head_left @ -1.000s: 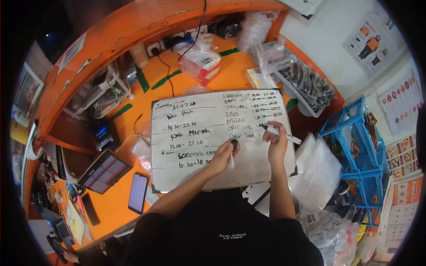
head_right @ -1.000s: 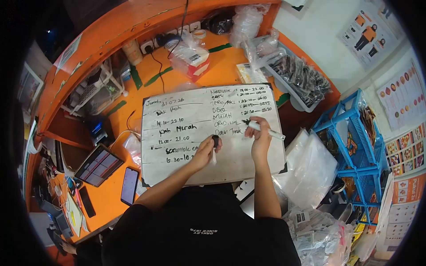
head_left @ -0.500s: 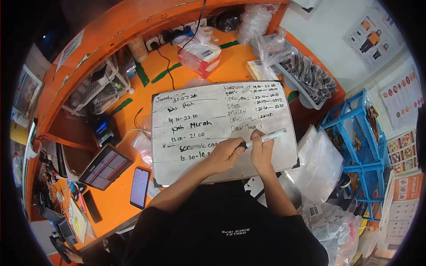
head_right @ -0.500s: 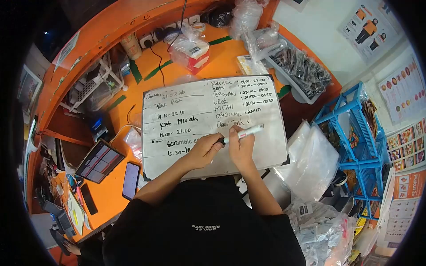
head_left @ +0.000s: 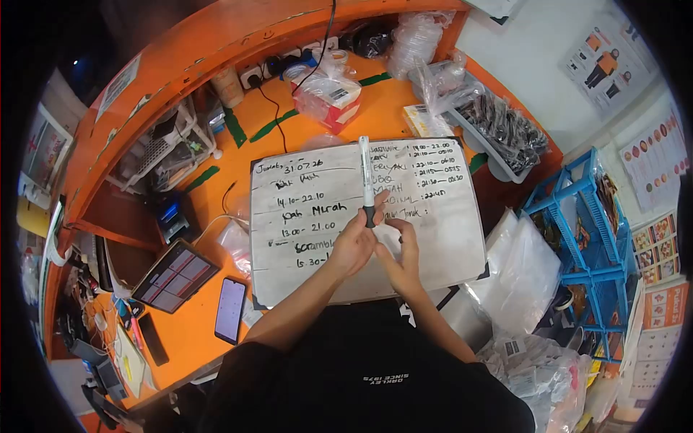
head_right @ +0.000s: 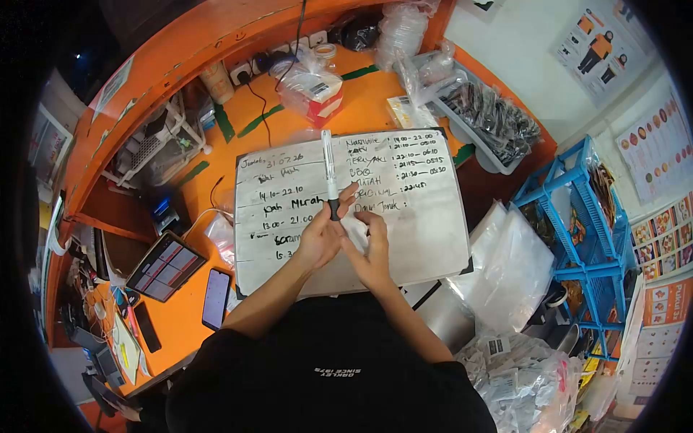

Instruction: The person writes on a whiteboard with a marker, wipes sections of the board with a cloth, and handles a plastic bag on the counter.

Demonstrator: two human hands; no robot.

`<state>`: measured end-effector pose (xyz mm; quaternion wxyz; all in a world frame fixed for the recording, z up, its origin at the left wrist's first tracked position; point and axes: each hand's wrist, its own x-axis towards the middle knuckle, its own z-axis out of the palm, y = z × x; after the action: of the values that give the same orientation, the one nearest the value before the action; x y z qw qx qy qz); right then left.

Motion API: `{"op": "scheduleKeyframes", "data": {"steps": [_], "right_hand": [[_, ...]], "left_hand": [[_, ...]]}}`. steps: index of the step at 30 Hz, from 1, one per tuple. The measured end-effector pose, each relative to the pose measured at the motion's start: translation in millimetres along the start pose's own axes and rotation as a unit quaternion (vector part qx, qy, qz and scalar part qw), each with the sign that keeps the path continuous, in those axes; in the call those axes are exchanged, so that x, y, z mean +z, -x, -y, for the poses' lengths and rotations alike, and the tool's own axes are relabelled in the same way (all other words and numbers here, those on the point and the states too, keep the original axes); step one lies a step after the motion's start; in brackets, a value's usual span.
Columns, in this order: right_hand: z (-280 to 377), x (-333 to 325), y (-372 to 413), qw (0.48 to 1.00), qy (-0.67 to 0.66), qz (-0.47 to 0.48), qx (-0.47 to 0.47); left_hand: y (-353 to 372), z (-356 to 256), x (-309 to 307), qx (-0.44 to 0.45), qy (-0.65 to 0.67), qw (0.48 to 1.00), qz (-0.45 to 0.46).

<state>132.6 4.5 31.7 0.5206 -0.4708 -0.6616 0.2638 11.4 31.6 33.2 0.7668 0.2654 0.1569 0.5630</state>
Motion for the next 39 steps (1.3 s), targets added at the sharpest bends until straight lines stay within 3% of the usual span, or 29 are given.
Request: {"op": "scheduleKeyframes", "data": {"steps": [3,4,6,7,8,9,10,11,13,16,20,25,33,39], "right_hand": [[-19,9,7,0.994,-0.074,-0.041,0.067],[-25,4,5,0.991,-0.084,-0.064,0.077],[-30,-25,-16,0.992,0.025,-0.094,0.085],[-39,-44,-30,0.981,0.089,-0.121,0.125],[-53,-64,-45,0.963,0.152,-0.147,0.165],[-97,-79,-55,0.951,0.228,-0.208,0.005],[-99,-96,-66,0.912,0.351,-0.205,-0.064],[-113,-107,-67,0.91,0.353,-0.206,-0.067],[-149,-117,-69,0.87,0.473,-0.115,-0.073],[-147,-105,-68,0.876,0.472,-0.093,-0.03],[-144,-97,-67,0.877,0.47,-0.1,-0.007],[-160,-98,-90,0.895,0.424,-0.136,0.012],[-146,-61,-87,0.913,0.394,-0.102,0.003],[-138,-56,-84,0.924,0.38,-0.039,0.003]], "left_hand": [[4,16,-5,-0.047,0.023,0.998,0.032],[6,21,-4,-0.032,-0.027,0.999,0.025],[7,24,-13,-0.028,-0.102,0.994,0.024],[8,23,-18,-0.024,-0.175,0.984,0.013],[6,21,-19,-0.013,-0.165,0.986,0.005],[6,18,-20,-0.014,-0.164,0.986,0.007],[5,14,-22,0.0,-0.197,0.98,0.0],[3,12,-22,0.016,-0.231,0.973,-0.006],[1,16,-26,0.026,-0.248,0.968,-0.019],[4,19,-26,0.03,-0.286,0.955,-0.07],[6,25,-30,0.021,-0.343,0.938,-0.038],[10,66,-63,-0.107,-0.32,0.941,0.04],[12,70,-69,-0.067,-0.392,0.914,0.074],[10,73,-73,-0.104,-0.343,0.933,0.024]]}}
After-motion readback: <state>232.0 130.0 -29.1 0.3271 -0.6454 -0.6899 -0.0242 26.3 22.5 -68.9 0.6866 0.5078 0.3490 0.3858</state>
